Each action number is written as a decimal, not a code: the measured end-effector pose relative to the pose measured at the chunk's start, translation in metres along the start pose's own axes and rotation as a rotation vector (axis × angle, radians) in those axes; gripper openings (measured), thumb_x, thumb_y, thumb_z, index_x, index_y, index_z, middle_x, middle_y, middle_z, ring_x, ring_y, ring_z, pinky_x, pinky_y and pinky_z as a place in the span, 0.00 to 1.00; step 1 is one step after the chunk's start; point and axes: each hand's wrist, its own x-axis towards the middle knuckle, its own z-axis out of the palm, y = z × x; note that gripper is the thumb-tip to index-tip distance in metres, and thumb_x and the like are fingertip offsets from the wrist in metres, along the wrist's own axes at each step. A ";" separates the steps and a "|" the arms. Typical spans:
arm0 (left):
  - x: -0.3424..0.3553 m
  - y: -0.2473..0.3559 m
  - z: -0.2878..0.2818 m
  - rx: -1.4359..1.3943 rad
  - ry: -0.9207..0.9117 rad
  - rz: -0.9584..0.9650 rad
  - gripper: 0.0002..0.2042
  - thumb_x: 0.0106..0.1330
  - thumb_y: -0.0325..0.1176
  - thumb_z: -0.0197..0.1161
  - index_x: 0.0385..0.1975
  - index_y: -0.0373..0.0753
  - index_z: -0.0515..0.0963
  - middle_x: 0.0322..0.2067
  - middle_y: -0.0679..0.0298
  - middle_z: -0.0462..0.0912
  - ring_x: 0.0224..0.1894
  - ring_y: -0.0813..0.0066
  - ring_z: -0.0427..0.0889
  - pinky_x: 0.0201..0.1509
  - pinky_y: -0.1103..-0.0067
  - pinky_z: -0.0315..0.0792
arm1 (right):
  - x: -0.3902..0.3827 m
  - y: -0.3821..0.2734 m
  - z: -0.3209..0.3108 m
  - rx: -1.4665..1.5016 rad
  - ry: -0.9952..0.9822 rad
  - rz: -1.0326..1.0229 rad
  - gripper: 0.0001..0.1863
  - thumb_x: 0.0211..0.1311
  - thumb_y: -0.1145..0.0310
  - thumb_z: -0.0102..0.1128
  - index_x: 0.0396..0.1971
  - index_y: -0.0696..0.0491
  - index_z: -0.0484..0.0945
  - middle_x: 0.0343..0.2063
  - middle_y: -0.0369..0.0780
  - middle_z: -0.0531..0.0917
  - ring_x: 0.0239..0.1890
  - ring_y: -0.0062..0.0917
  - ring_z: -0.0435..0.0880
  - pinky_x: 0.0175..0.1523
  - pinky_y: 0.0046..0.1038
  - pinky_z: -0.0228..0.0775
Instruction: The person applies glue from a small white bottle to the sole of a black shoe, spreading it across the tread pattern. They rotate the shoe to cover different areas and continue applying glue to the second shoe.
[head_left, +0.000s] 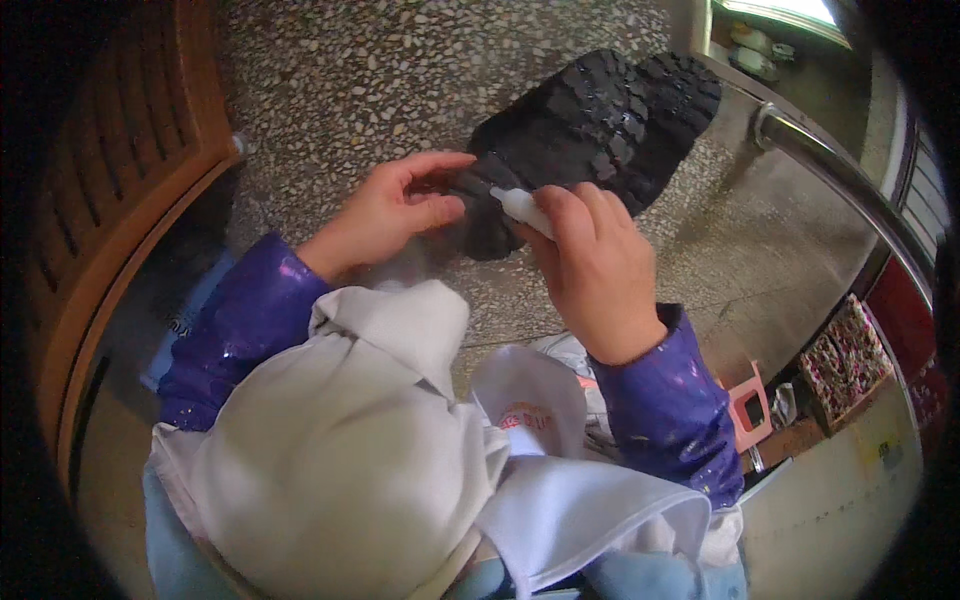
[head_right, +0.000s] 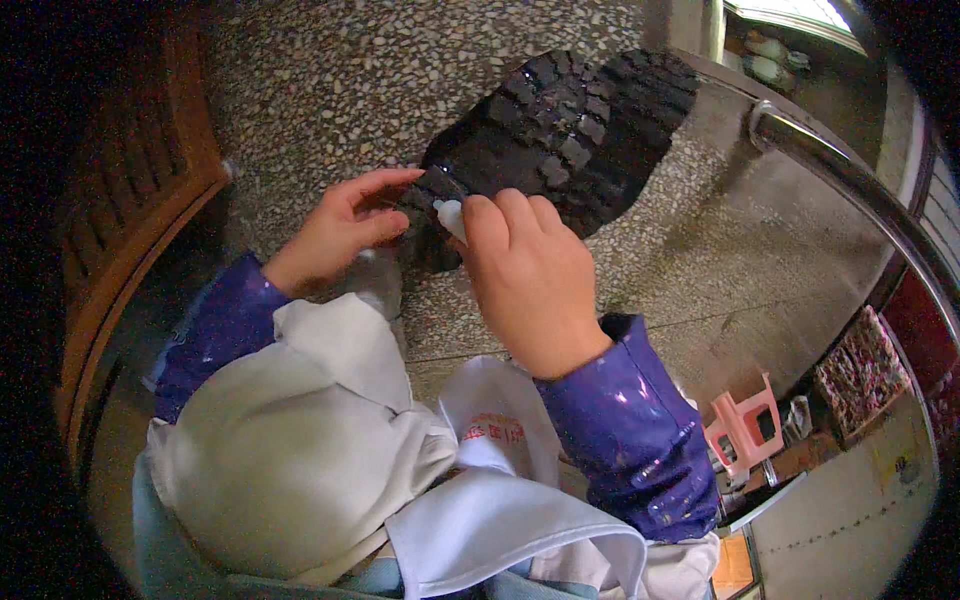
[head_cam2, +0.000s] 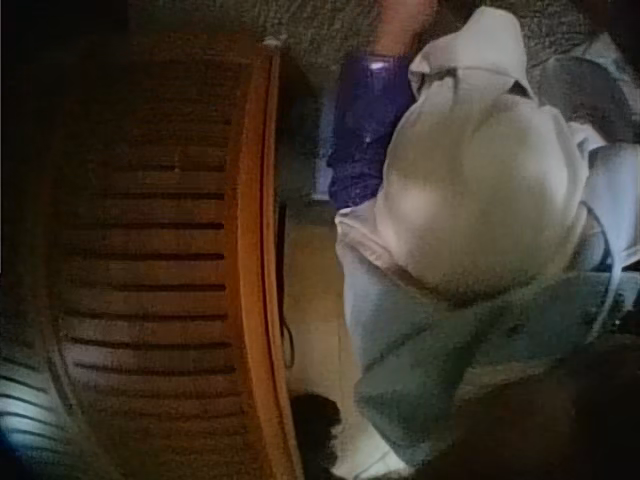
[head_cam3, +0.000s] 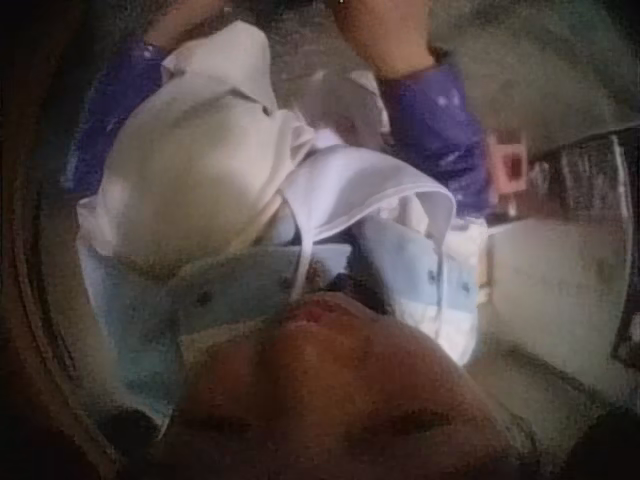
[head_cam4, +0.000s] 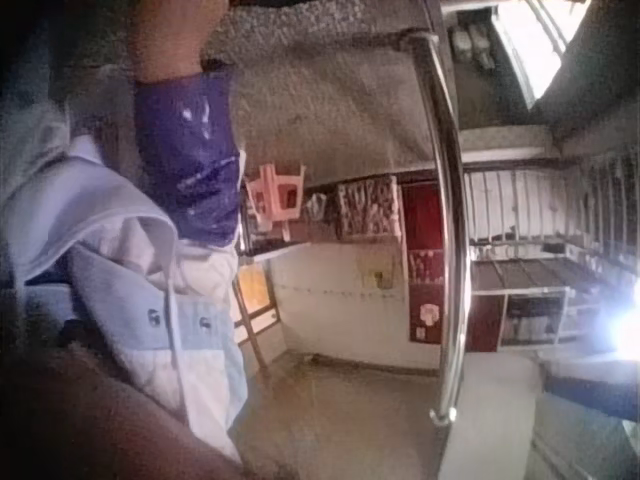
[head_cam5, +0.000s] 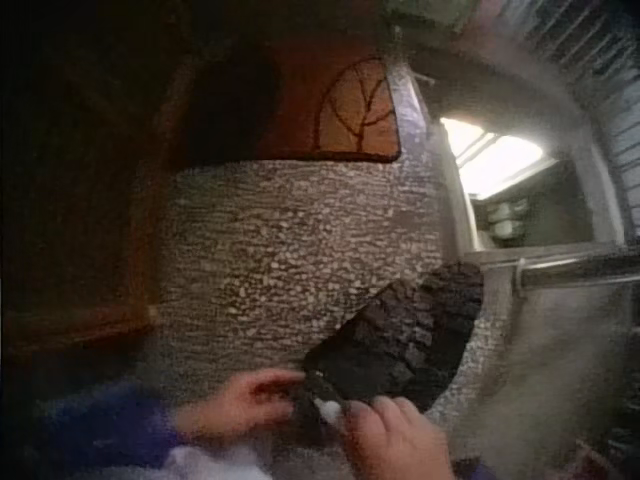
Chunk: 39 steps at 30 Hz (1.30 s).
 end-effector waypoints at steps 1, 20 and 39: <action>0.000 0.004 0.004 0.008 -0.034 0.021 0.23 0.61 0.26 0.61 0.57 0.36 0.69 0.43 0.65 0.76 0.45 0.81 0.75 0.50 0.81 0.72 | -0.001 0.000 -0.012 -0.031 -0.016 -0.004 0.10 0.51 0.68 0.60 0.31 0.53 0.71 0.25 0.39 0.71 0.29 0.34 0.74 0.29 0.34 0.69; -0.010 0.106 0.161 -0.096 -0.679 -0.037 0.23 0.61 0.27 0.62 0.58 0.35 0.67 0.47 0.62 0.76 0.47 0.80 0.75 0.53 0.81 0.71 | -0.111 -0.001 -0.209 -0.263 0.102 -0.229 0.18 0.30 0.75 0.62 0.30 0.61 0.79 0.17 0.34 0.70 0.16 0.20 0.68 0.17 0.21 0.56; -0.024 0.079 0.195 -0.027 -0.686 -0.100 0.24 0.59 0.24 0.62 0.57 0.33 0.67 0.46 0.60 0.77 0.46 0.78 0.76 0.52 0.79 0.70 | -0.163 0.018 -0.199 -0.077 0.148 -0.222 0.14 0.35 0.77 0.68 0.28 0.61 0.78 0.14 0.33 0.67 0.12 0.20 0.65 0.15 0.22 0.54</action>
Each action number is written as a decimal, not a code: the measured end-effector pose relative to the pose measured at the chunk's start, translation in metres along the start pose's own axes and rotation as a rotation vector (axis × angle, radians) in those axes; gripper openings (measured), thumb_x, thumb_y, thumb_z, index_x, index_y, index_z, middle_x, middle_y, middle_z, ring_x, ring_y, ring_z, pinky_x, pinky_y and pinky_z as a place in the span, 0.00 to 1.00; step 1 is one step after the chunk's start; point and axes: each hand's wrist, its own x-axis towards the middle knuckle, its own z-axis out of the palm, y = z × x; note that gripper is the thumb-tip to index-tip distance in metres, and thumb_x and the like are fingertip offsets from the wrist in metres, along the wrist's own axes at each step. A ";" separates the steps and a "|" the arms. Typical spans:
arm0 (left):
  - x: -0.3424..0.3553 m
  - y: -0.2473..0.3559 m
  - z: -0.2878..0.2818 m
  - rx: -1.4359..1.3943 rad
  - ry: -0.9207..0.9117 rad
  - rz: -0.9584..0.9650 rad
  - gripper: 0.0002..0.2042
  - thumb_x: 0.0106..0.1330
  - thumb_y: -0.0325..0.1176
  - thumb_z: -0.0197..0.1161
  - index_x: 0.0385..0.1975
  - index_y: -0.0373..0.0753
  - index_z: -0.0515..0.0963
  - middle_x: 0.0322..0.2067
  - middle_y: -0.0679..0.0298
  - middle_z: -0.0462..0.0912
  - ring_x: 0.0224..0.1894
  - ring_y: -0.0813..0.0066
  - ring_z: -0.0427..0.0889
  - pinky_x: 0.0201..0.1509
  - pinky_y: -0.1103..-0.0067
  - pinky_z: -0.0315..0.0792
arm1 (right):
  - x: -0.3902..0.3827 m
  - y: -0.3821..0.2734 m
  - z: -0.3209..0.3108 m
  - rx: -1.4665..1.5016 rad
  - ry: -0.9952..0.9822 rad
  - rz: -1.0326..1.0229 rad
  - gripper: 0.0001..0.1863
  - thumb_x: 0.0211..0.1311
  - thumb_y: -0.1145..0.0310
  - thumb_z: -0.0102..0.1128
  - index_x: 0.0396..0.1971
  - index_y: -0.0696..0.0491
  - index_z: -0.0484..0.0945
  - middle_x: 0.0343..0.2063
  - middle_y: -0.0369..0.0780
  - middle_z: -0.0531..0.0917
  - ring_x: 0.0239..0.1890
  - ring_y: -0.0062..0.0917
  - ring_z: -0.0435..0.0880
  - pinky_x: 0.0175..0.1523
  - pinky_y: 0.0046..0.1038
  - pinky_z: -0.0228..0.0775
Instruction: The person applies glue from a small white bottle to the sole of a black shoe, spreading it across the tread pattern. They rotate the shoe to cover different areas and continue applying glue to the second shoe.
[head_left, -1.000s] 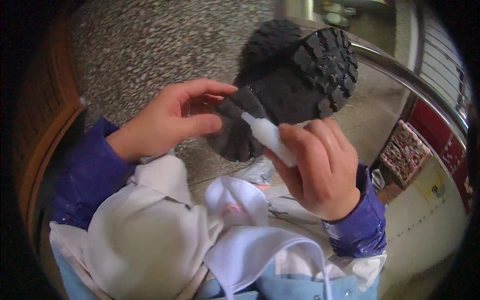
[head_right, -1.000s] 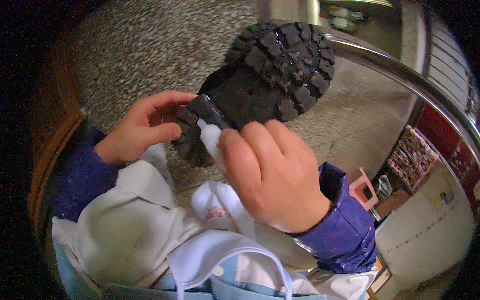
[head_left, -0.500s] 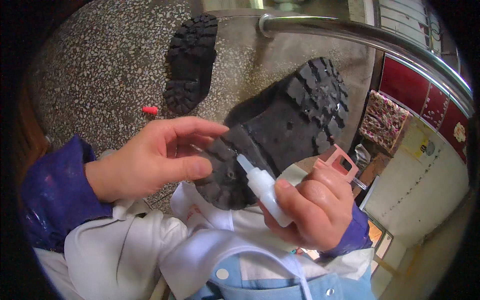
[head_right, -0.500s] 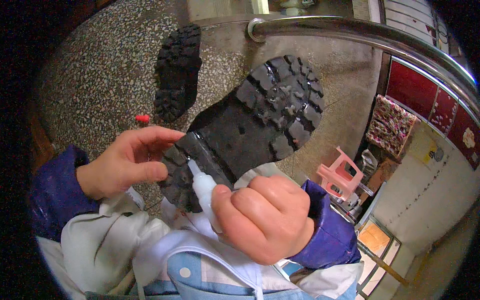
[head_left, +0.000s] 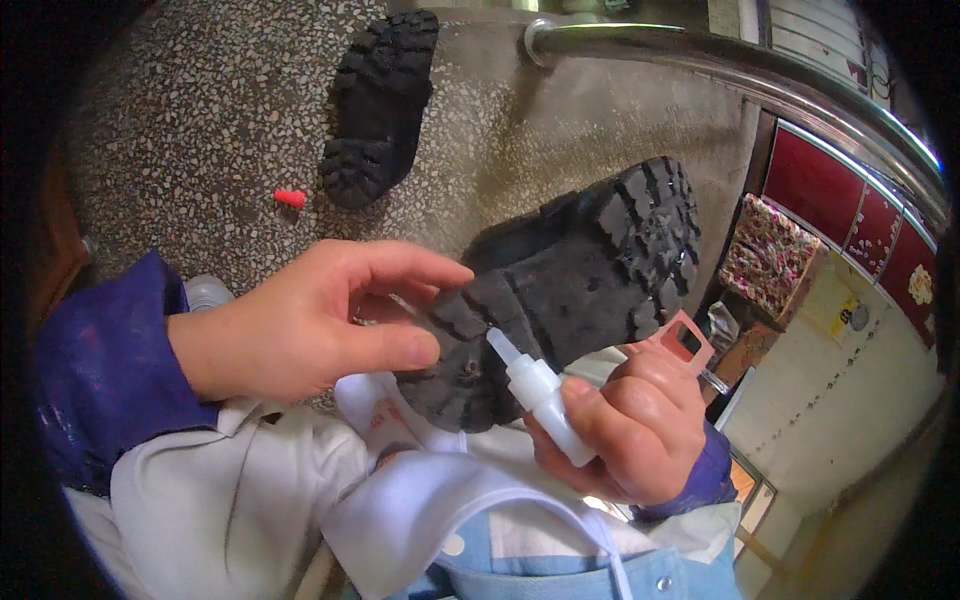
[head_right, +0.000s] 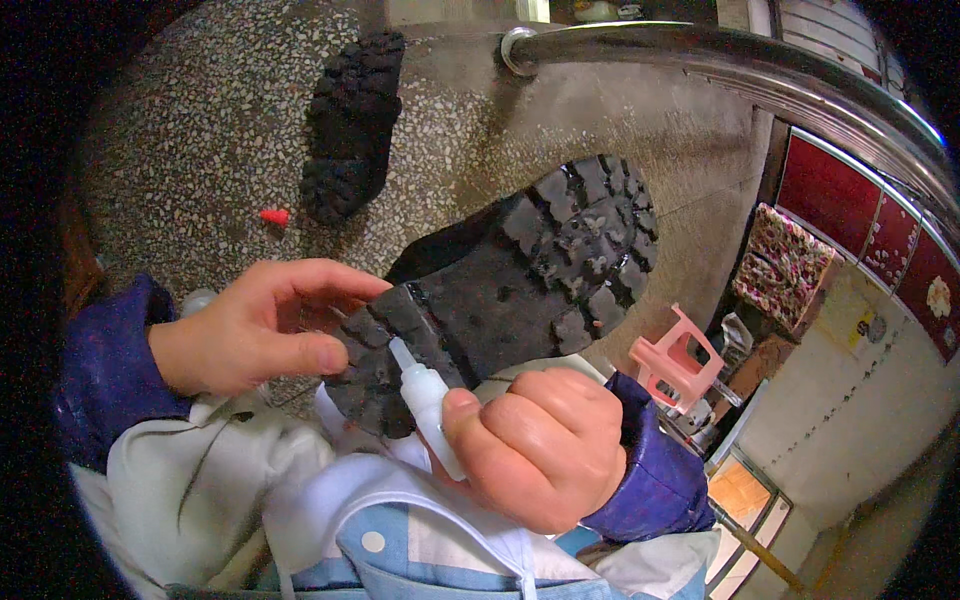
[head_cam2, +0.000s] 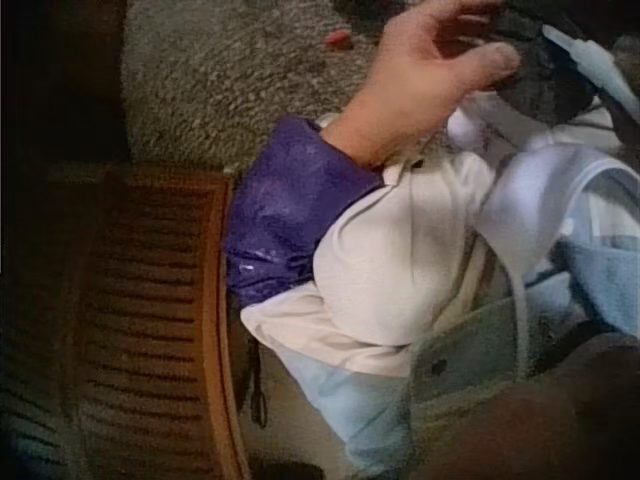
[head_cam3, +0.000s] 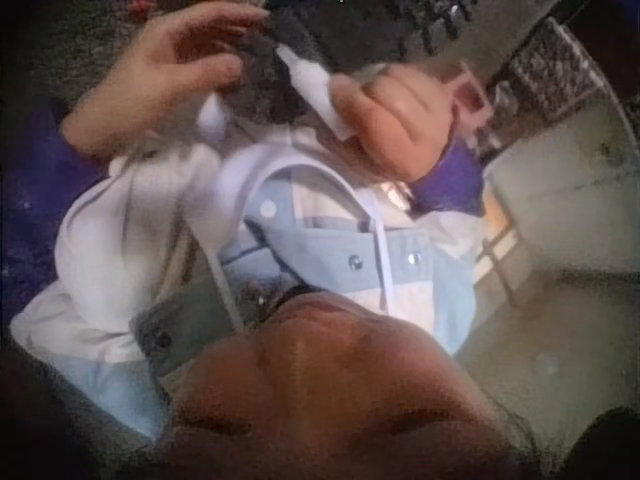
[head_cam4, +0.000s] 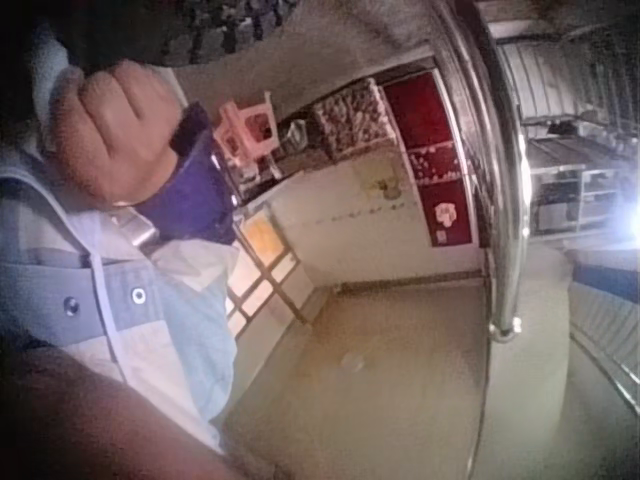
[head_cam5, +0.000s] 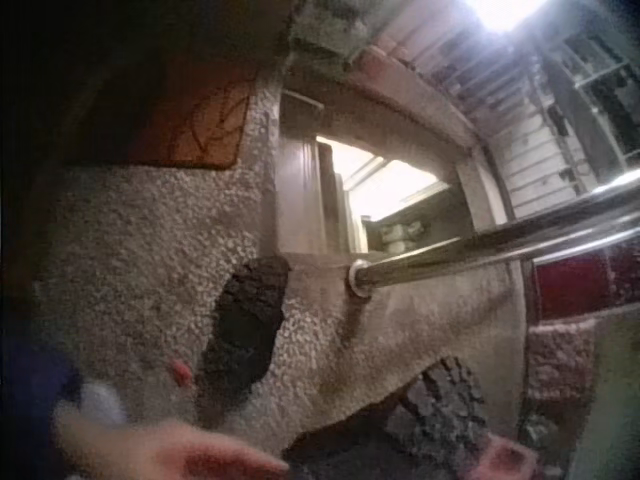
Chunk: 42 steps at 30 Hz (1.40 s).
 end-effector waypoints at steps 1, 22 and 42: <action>0.000 0.001 0.000 0.010 -0.007 -0.022 0.25 0.59 0.25 0.63 0.58 0.32 0.66 0.48 0.59 0.77 0.49 0.76 0.75 0.55 0.77 0.69 | 0.000 0.000 -0.002 0.011 -0.013 -0.002 0.14 0.35 0.77 0.68 0.28 0.62 0.77 0.14 0.34 0.67 0.12 0.20 0.65 0.14 0.22 0.54; -0.005 0.001 0.000 0.170 -0.019 0.019 0.26 0.57 0.24 0.65 0.57 0.33 0.67 0.47 0.60 0.78 0.48 0.75 0.77 0.55 0.76 0.71 | 0.000 -0.011 -0.002 0.101 -0.037 0.133 0.19 0.34 0.78 0.69 0.32 0.63 0.76 0.14 0.37 0.70 0.12 0.25 0.68 0.15 0.25 0.56; -0.007 0.006 -0.002 0.023 0.046 0.062 0.28 0.55 0.29 0.68 0.57 0.33 0.67 0.49 0.60 0.76 0.52 0.74 0.75 0.59 0.75 0.67 | -0.005 -0.014 -0.022 0.225 0.095 0.386 0.31 0.36 0.77 0.75 0.47 0.54 0.75 0.28 0.39 0.76 0.27 0.29 0.75 0.31 0.26 0.65</action>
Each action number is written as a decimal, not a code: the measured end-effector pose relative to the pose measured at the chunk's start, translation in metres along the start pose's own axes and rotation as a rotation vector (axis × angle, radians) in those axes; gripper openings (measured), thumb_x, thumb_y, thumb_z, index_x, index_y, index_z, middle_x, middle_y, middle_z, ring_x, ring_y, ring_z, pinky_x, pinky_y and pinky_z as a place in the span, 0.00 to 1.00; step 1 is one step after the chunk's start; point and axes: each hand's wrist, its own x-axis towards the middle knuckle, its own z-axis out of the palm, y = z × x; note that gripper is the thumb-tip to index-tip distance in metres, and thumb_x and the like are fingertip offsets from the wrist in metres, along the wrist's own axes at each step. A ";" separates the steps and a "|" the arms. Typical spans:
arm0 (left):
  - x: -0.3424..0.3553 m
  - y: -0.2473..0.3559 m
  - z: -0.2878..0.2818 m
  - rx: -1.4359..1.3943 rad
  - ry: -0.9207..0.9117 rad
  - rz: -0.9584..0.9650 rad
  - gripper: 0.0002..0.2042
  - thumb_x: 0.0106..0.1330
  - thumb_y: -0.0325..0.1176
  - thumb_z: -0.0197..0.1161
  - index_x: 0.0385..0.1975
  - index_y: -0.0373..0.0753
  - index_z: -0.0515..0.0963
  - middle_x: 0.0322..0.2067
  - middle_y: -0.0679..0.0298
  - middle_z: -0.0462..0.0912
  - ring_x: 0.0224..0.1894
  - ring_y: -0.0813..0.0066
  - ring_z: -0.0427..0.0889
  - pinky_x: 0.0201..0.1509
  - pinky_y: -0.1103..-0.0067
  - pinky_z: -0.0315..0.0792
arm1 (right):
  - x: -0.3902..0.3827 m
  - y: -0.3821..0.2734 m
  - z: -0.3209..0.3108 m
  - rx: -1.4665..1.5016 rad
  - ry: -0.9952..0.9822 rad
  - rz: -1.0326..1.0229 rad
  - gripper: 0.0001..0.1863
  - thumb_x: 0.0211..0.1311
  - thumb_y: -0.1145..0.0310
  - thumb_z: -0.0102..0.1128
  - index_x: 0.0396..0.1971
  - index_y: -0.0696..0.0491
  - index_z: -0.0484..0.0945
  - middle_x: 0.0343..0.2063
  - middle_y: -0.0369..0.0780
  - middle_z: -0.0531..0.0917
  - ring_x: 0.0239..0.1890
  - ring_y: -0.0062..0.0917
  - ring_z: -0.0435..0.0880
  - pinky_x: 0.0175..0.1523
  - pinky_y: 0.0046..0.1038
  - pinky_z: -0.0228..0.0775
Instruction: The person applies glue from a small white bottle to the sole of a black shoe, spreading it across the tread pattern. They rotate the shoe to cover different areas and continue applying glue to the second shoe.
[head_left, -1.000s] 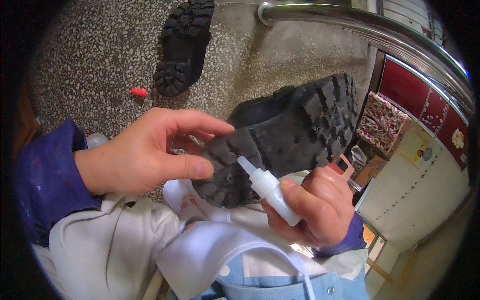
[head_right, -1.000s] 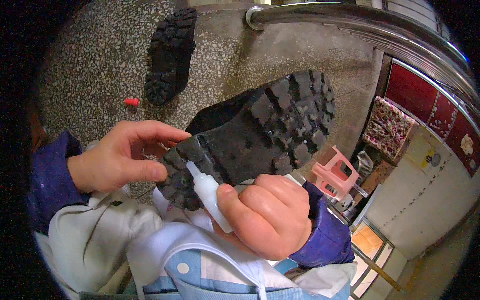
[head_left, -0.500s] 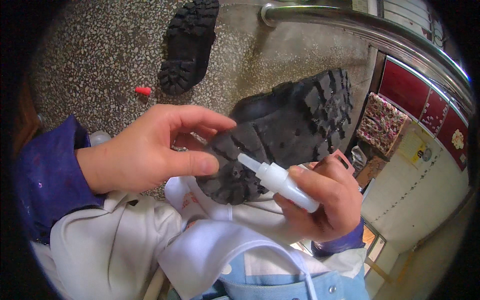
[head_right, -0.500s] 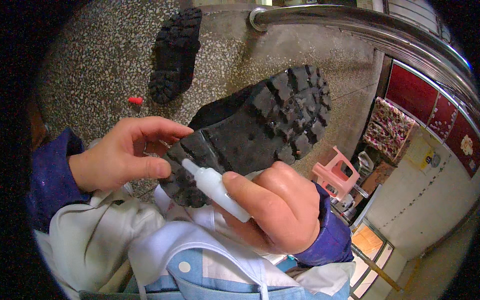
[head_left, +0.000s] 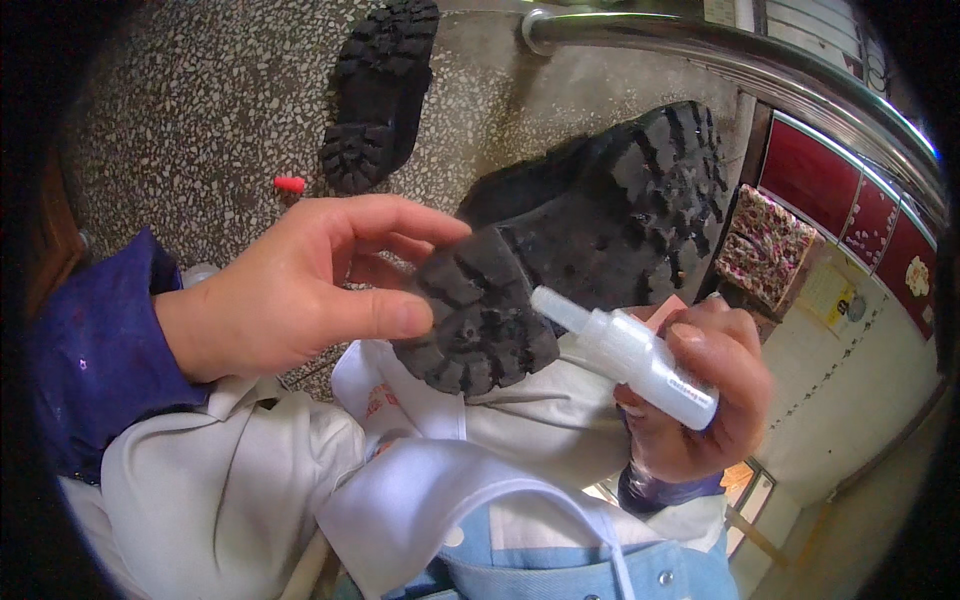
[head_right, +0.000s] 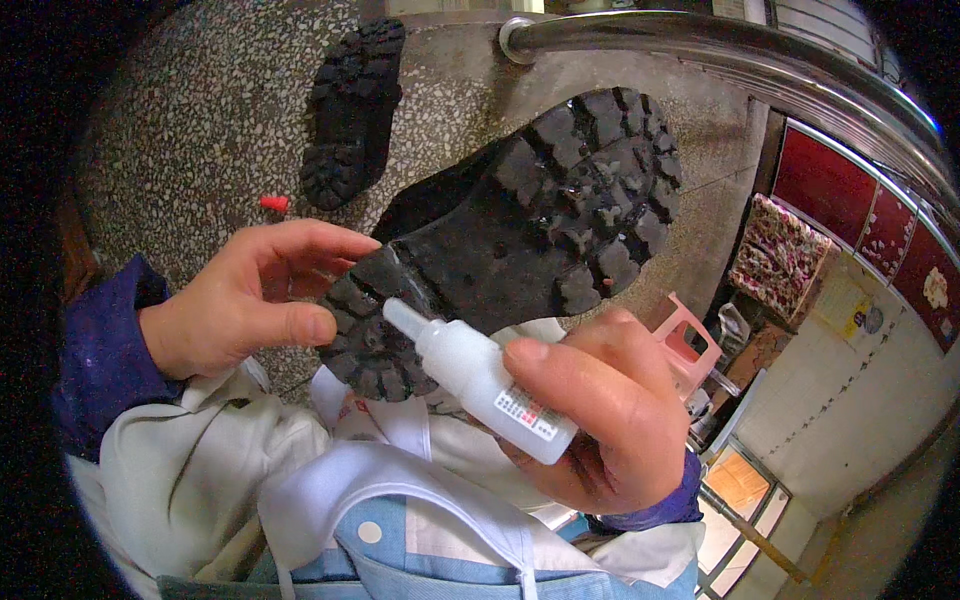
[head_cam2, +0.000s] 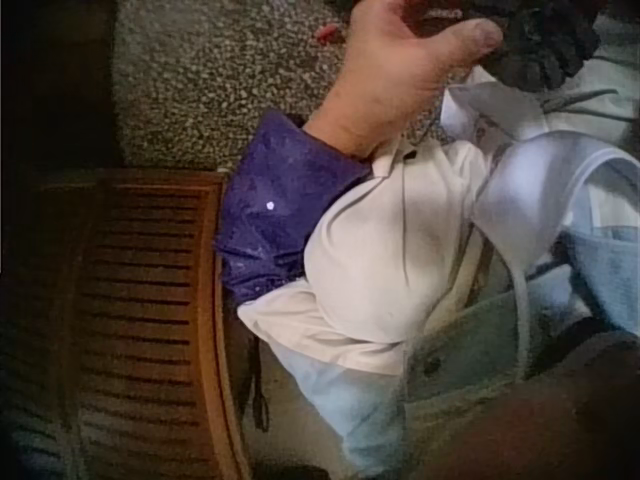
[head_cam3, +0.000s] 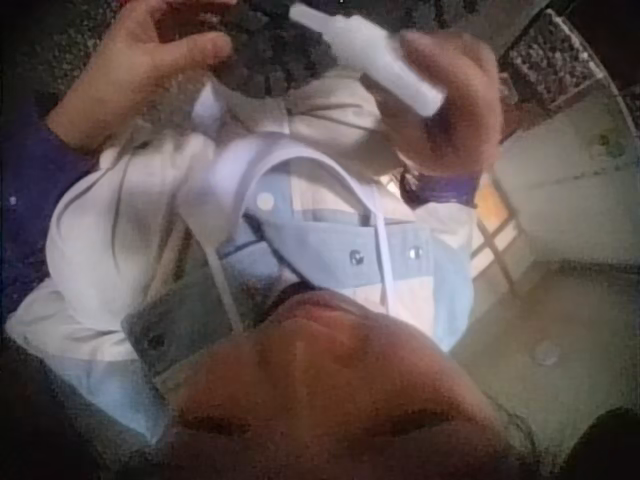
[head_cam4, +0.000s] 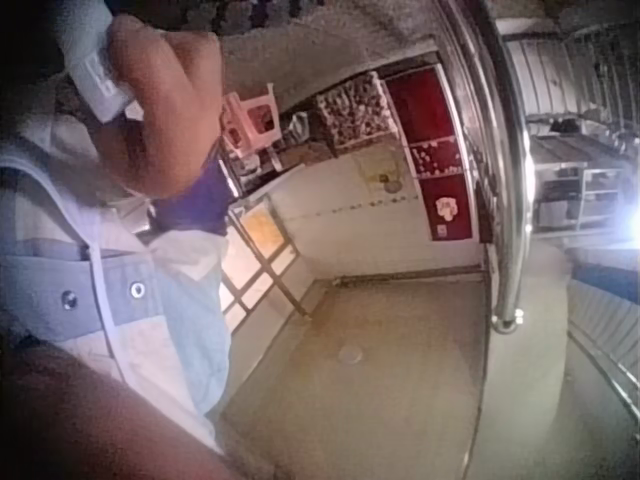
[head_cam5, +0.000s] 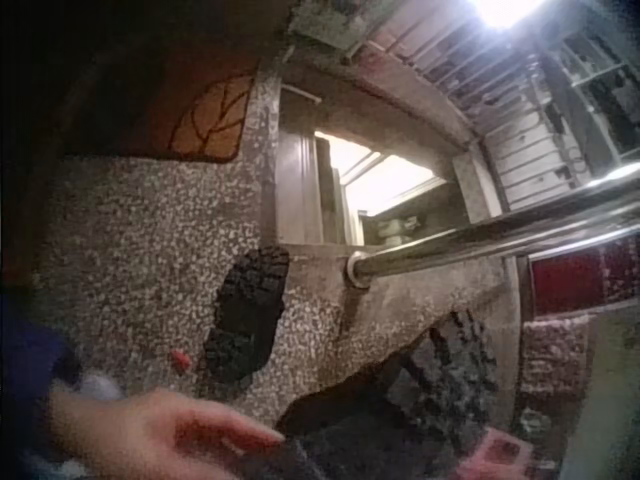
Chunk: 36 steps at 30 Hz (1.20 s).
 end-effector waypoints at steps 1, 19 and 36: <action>0.000 -0.002 0.000 0.011 0.006 0.017 0.28 0.55 0.29 0.68 0.57 0.34 0.67 0.49 0.60 0.76 0.51 0.74 0.75 0.59 0.75 0.67 | 0.001 -0.001 0.000 0.017 -0.005 0.012 0.31 0.36 0.77 0.74 0.47 0.54 0.75 0.28 0.40 0.76 0.27 0.29 0.75 0.31 0.27 0.65; -0.003 0.003 0.004 0.197 0.055 0.079 0.27 0.52 0.23 0.67 0.55 0.33 0.69 0.45 0.61 0.79 0.47 0.75 0.78 0.53 0.77 0.72 | 0.014 0.002 0.011 0.003 -0.230 -0.148 0.26 0.38 0.72 0.73 0.42 0.60 0.75 0.27 0.45 0.78 0.24 0.33 0.78 0.28 0.29 0.70; -0.002 0.000 0.005 0.341 0.060 0.115 0.25 0.52 0.23 0.67 0.53 0.33 0.71 0.42 0.62 0.79 0.44 0.77 0.78 0.48 0.79 0.74 | 0.013 0.006 0.023 -0.124 -0.192 -0.271 0.21 0.34 0.71 0.72 0.32 0.63 0.77 0.17 0.40 0.73 0.15 0.27 0.73 0.18 0.27 0.64</action>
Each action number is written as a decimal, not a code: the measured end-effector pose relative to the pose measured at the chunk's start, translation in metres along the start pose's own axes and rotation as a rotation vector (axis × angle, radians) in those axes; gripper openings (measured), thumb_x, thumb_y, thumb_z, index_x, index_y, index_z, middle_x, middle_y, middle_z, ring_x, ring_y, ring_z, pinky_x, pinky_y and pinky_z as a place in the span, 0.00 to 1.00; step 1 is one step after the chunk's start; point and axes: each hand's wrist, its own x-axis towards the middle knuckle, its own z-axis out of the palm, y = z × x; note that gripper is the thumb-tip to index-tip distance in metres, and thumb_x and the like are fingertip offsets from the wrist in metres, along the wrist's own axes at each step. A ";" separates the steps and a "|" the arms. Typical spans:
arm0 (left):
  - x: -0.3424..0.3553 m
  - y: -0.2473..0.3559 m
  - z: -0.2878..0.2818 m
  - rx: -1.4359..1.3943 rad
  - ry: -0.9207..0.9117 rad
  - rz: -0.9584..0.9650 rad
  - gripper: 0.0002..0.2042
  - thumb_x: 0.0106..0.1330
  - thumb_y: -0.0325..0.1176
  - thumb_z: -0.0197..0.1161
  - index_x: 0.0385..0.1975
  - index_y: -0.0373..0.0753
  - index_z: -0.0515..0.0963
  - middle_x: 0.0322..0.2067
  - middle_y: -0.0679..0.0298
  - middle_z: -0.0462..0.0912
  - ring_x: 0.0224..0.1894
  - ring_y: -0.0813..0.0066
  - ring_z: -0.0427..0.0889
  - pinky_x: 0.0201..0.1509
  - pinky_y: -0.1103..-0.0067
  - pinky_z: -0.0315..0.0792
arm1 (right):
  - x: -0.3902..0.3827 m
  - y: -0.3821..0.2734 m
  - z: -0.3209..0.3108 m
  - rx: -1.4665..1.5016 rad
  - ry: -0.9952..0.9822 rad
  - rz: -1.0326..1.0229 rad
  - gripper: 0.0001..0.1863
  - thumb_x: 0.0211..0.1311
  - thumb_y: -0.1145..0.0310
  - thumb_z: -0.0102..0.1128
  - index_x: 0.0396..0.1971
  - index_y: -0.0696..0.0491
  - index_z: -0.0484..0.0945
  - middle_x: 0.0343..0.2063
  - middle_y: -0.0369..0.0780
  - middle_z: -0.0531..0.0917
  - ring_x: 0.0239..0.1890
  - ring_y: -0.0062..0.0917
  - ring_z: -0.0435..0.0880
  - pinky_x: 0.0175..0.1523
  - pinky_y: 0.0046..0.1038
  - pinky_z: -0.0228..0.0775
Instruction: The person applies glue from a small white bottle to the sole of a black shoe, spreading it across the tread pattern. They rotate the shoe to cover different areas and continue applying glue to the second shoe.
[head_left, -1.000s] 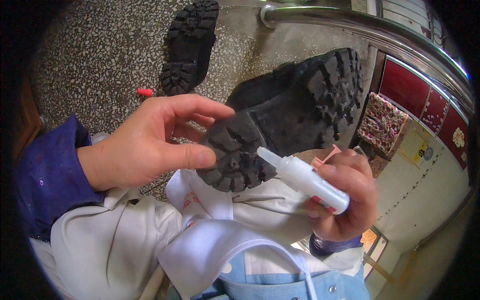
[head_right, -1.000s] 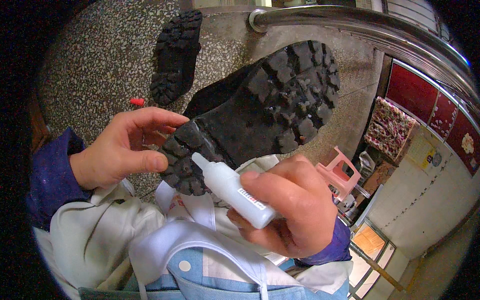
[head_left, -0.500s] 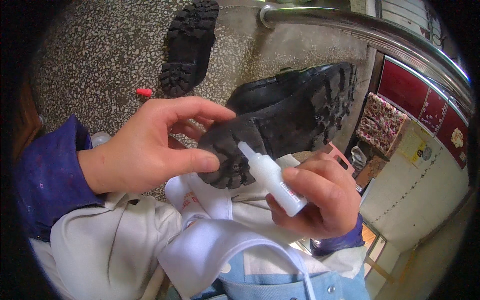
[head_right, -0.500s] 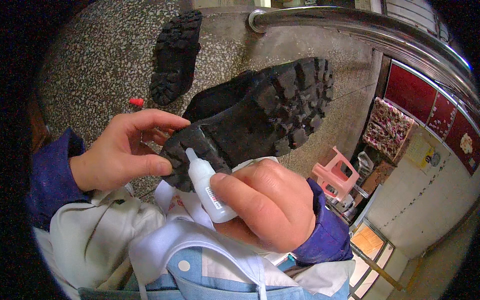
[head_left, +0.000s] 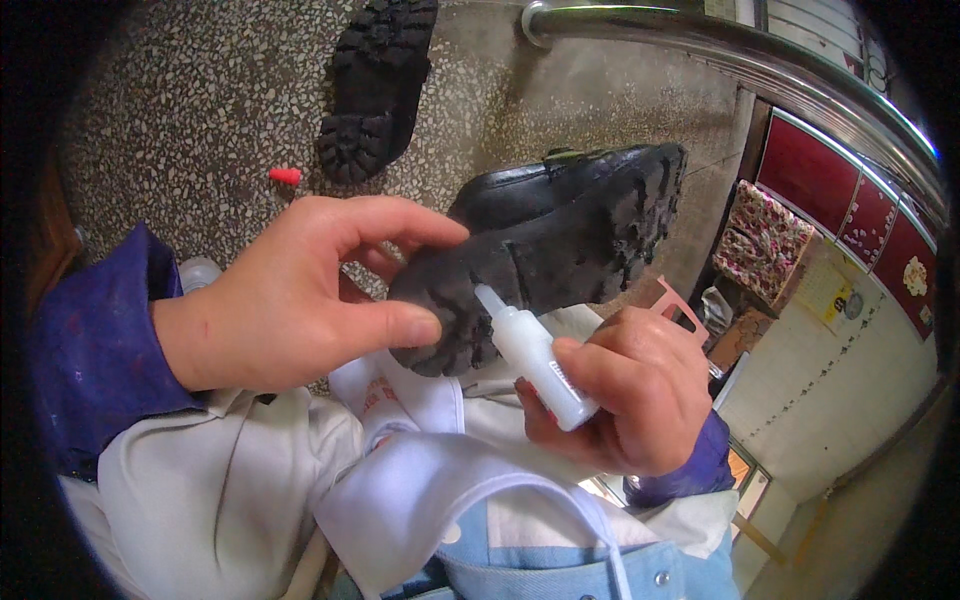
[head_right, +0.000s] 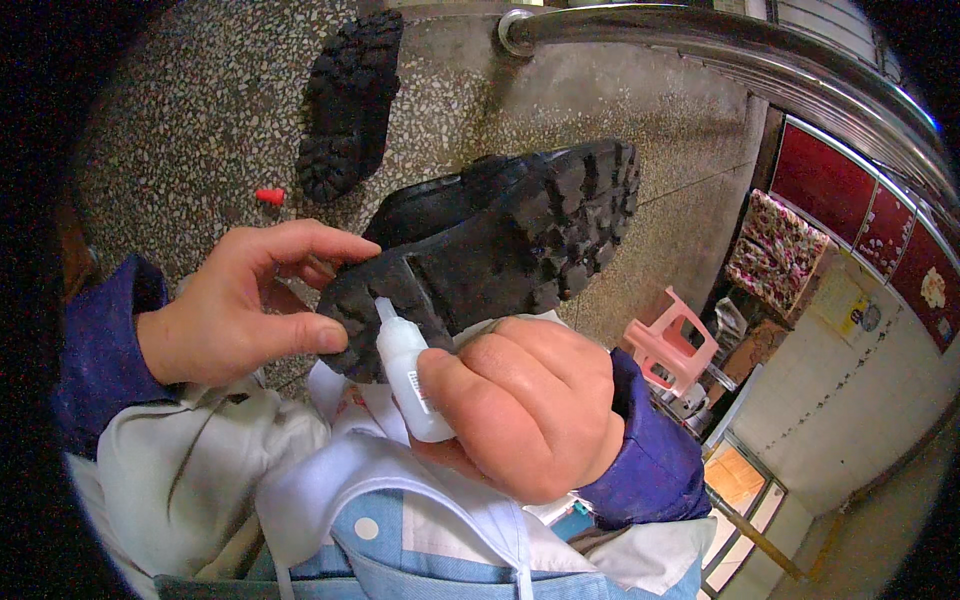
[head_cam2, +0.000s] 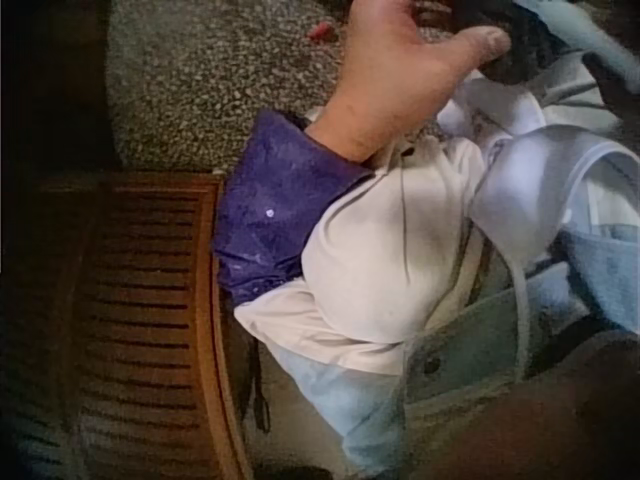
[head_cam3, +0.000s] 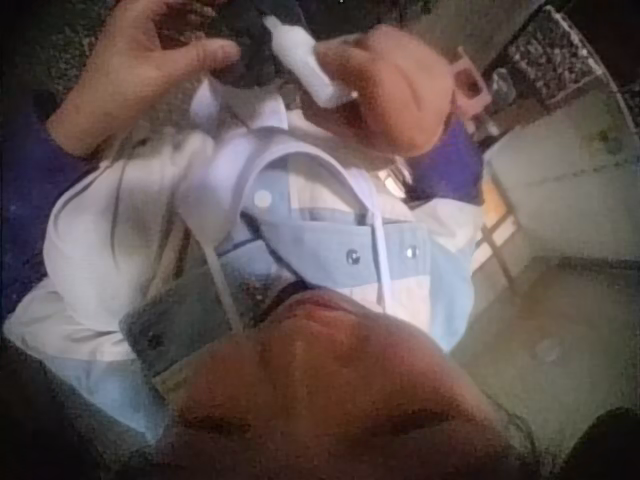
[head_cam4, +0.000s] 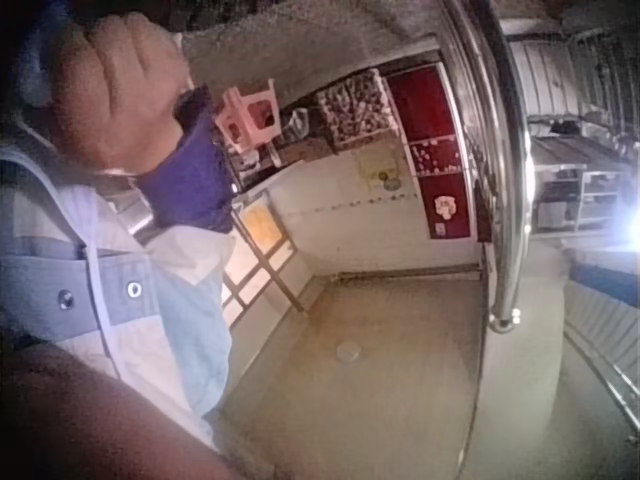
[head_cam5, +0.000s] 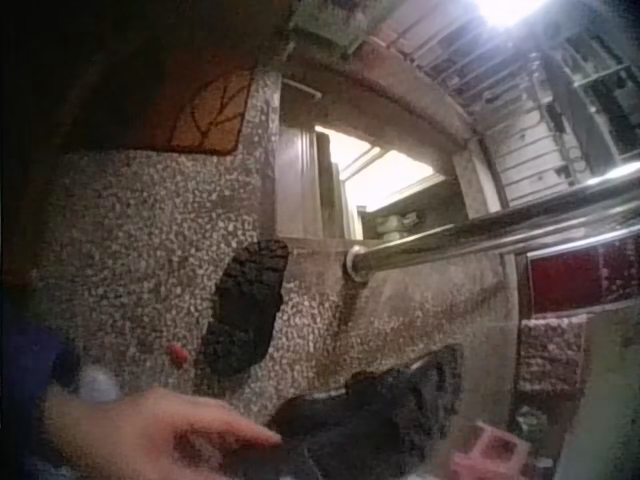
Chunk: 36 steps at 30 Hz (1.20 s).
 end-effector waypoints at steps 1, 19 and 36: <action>0.000 0.000 0.000 -0.008 -0.009 0.002 0.25 0.52 0.23 0.67 0.53 0.33 0.71 0.42 0.61 0.79 0.44 0.77 0.78 0.48 0.79 0.74 | -0.001 0.000 0.001 0.001 0.023 0.003 0.21 0.34 0.70 0.72 0.31 0.63 0.77 0.16 0.39 0.73 0.15 0.27 0.73 0.18 0.27 0.64; -0.002 0.001 -0.004 -0.070 0.003 -0.030 0.26 0.52 0.26 0.67 0.53 0.34 0.71 0.44 0.63 0.79 0.44 0.77 0.78 0.50 0.78 0.73 | 0.011 -0.008 -0.003 0.000 -0.067 0.261 0.08 0.40 0.65 0.69 0.21 0.51 0.82 0.12 0.39 0.70 0.14 0.35 0.71 0.21 0.35 0.62; -0.003 0.000 -0.002 -0.252 0.000 -0.081 0.26 0.54 0.28 0.67 0.55 0.33 0.69 0.46 0.61 0.77 0.47 0.75 0.77 0.55 0.76 0.71 | 0.015 -0.010 -0.010 0.019 -0.119 0.239 0.11 0.36 0.66 0.71 0.24 0.52 0.83 0.12 0.39 0.70 0.15 0.34 0.71 0.22 0.34 0.61</action>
